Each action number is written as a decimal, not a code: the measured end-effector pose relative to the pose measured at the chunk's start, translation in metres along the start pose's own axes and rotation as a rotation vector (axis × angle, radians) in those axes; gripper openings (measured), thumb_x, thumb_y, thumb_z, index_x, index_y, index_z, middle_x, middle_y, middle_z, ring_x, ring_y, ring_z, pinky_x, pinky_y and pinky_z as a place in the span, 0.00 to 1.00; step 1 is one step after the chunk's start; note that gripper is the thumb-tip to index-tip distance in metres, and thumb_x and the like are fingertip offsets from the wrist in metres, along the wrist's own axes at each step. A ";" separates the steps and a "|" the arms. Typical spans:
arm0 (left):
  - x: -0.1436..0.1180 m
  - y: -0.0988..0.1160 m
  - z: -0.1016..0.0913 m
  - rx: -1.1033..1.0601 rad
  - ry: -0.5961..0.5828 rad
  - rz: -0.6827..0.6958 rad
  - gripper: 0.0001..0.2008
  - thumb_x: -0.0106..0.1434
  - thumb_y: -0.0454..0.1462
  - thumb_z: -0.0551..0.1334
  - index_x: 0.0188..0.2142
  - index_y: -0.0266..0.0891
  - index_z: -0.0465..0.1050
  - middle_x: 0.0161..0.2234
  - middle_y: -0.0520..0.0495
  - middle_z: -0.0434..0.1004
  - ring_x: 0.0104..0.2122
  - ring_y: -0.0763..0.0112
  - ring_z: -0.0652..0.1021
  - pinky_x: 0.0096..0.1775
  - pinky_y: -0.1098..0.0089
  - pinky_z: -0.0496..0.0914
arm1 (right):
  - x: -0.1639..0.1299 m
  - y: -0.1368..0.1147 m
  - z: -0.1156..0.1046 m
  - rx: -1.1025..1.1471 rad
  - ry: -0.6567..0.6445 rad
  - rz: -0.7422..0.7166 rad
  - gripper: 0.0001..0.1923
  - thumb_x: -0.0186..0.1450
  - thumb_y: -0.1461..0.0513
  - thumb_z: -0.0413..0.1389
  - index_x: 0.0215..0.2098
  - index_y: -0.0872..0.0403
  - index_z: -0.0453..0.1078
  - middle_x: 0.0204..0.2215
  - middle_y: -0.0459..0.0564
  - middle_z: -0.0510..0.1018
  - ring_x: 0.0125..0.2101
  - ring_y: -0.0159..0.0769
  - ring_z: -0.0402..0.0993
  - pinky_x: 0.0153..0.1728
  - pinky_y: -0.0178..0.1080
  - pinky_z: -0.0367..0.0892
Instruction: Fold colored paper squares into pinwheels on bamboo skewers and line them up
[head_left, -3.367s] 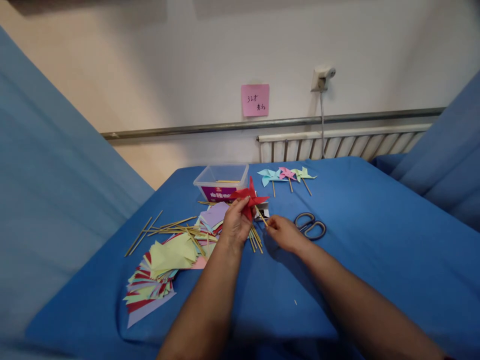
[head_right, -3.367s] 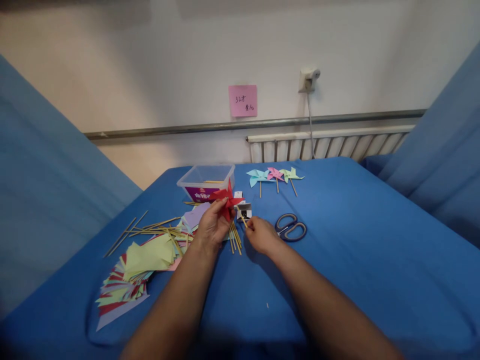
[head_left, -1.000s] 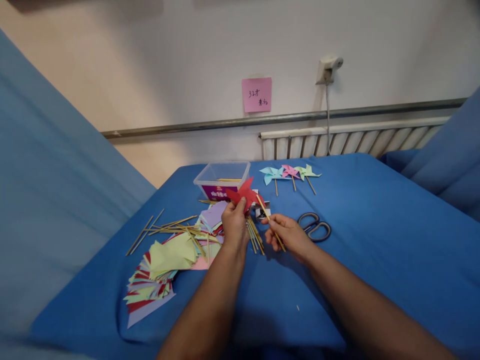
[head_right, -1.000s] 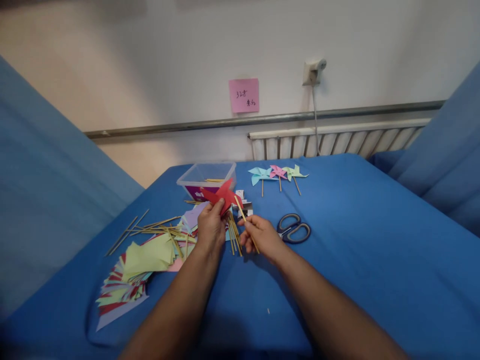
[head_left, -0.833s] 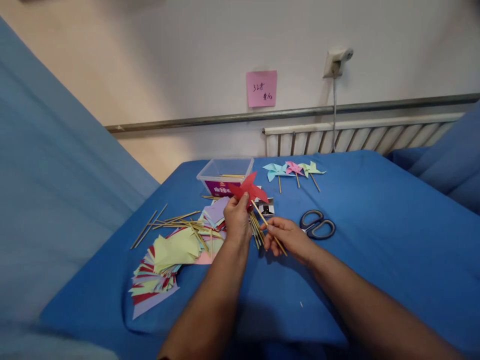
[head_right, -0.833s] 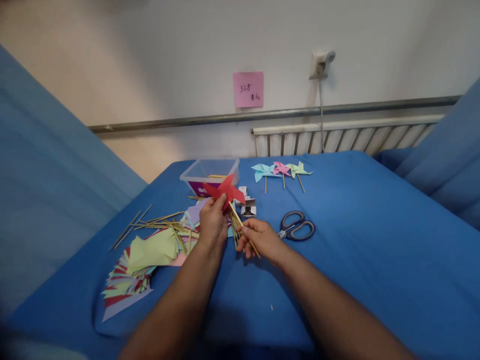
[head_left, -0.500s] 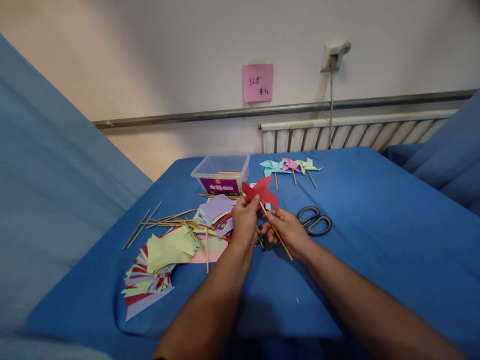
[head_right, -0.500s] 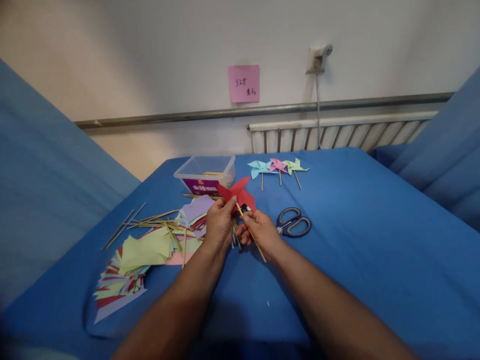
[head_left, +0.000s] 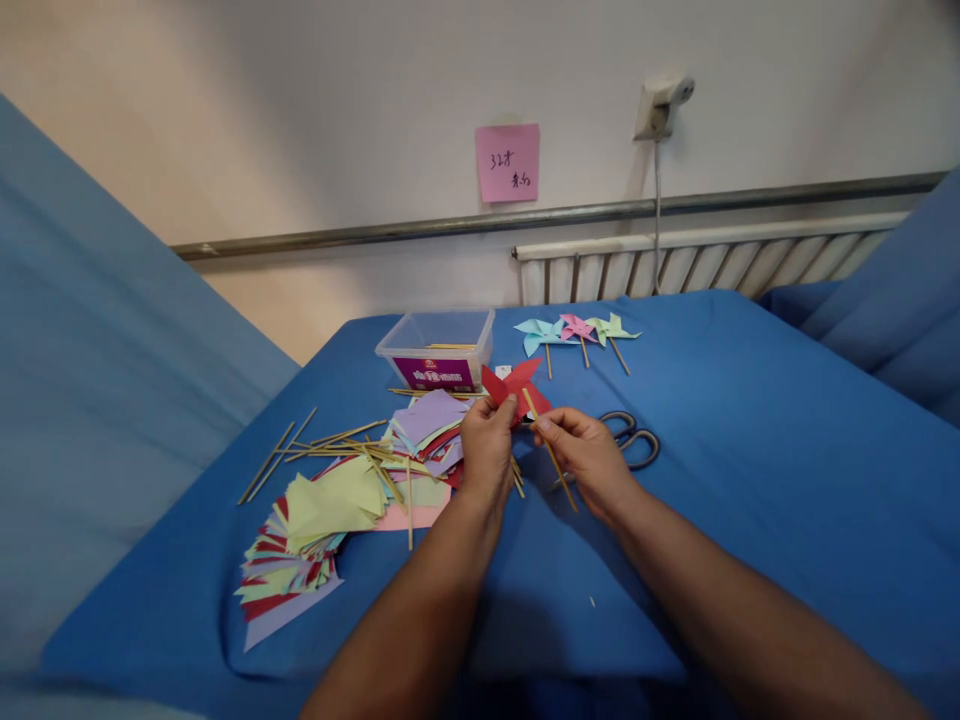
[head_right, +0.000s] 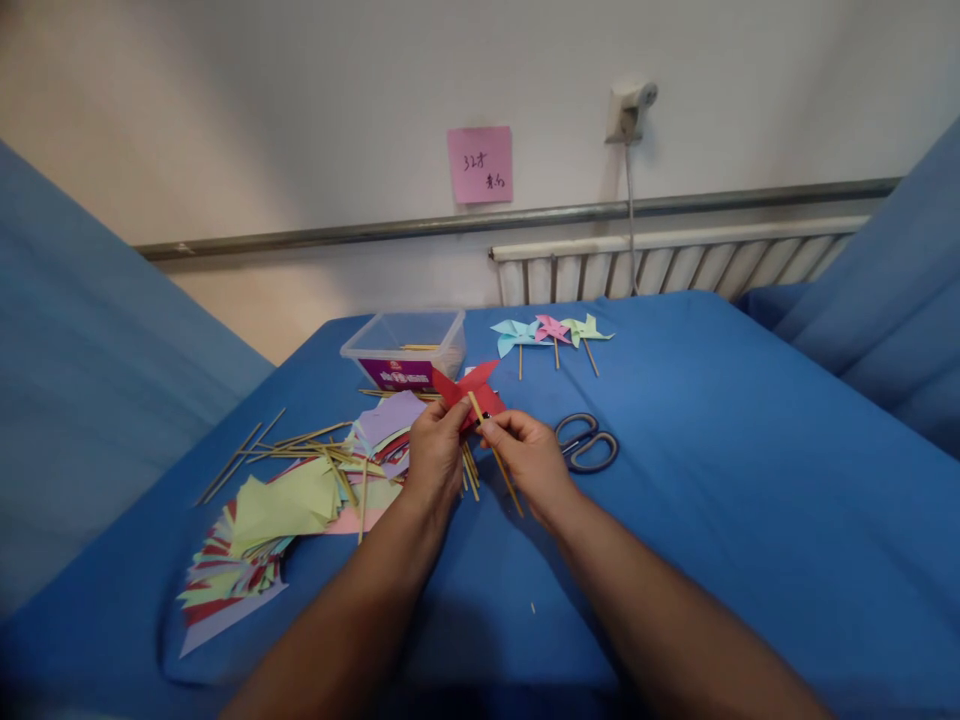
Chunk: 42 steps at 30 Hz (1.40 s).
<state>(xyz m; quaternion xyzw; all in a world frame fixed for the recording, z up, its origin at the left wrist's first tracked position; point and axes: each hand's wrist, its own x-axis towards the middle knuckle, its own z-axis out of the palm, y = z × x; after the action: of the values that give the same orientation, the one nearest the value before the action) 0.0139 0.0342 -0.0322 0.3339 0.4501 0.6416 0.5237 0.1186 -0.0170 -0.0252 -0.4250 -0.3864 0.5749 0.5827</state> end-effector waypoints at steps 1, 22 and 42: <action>-0.001 0.000 0.001 -0.001 -0.010 -0.004 0.12 0.46 0.39 0.70 0.27 0.34 0.73 0.24 0.51 0.76 0.23 0.74 0.73 0.29 0.72 0.67 | 0.001 0.000 0.000 0.020 0.002 0.008 0.16 0.55 0.50 0.64 0.28 0.55 0.73 0.21 0.42 0.73 0.16 0.22 0.56 0.17 0.30 0.51; -0.013 0.003 0.008 0.041 -0.030 -0.010 0.14 0.44 0.39 0.71 0.28 0.36 0.70 0.20 0.56 0.72 0.16 0.80 0.68 0.22 0.76 0.63 | 0.008 0.009 0.000 0.103 -0.038 0.040 0.18 0.52 0.49 0.64 0.30 0.56 0.72 0.22 0.43 0.76 0.13 0.20 0.58 0.14 0.28 0.49; -0.019 0.011 0.011 0.092 -0.007 0.078 0.12 0.45 0.37 0.70 0.28 0.36 0.70 0.22 0.53 0.75 0.19 0.76 0.73 0.22 0.76 0.65 | 0.007 0.012 0.001 0.088 -0.043 0.033 0.19 0.52 0.49 0.65 0.29 0.54 0.69 0.22 0.43 0.75 0.14 0.23 0.59 0.15 0.30 0.51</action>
<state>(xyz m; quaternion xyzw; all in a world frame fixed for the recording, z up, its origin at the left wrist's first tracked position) 0.0242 0.0175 -0.0169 0.3772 0.4640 0.6391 0.4837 0.1142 -0.0099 -0.0367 -0.3928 -0.3659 0.6100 0.5829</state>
